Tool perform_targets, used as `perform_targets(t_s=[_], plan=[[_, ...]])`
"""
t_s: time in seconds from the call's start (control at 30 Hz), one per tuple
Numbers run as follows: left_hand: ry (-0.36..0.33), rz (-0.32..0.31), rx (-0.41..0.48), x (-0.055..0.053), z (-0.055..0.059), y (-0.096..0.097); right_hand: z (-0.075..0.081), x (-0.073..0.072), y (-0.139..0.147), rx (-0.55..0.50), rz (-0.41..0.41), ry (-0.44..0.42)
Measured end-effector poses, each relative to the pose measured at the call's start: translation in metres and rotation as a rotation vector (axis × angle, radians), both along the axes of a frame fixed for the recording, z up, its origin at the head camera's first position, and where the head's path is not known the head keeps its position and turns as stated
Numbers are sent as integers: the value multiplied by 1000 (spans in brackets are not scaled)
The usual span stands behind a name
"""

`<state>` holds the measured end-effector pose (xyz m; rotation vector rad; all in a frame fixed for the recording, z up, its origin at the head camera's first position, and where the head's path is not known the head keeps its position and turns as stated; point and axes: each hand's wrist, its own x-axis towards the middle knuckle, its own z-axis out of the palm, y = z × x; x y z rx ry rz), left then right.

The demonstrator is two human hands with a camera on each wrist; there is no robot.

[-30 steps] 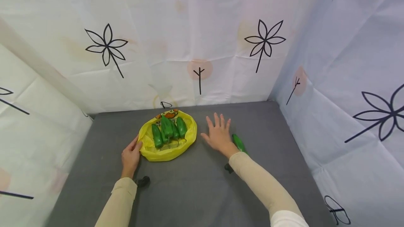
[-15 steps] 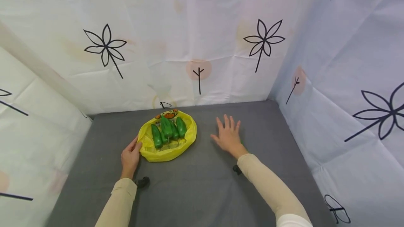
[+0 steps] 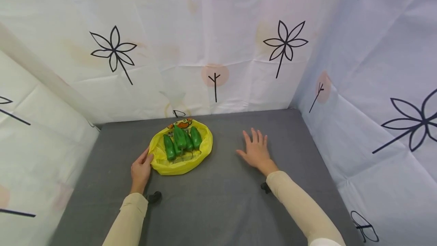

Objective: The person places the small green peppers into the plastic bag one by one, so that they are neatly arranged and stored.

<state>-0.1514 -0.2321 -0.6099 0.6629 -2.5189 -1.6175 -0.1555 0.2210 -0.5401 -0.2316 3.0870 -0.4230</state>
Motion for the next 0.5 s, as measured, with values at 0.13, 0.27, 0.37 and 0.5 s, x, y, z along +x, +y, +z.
perform_targets(t_s=[0.13,0.27,0.37,0.5], plan=[[15,-7,-10,0,-1,0,-2,5,10,0,4,-9],[20,-4,-14,0,-1,0,-4,10,19,6,14,-38],[14,-3,-12,0,-2,0,-4,14,25,-4,10,-65],[10,-5,-21,-1,-4,0,-5,18,30,-16,9,-73]])
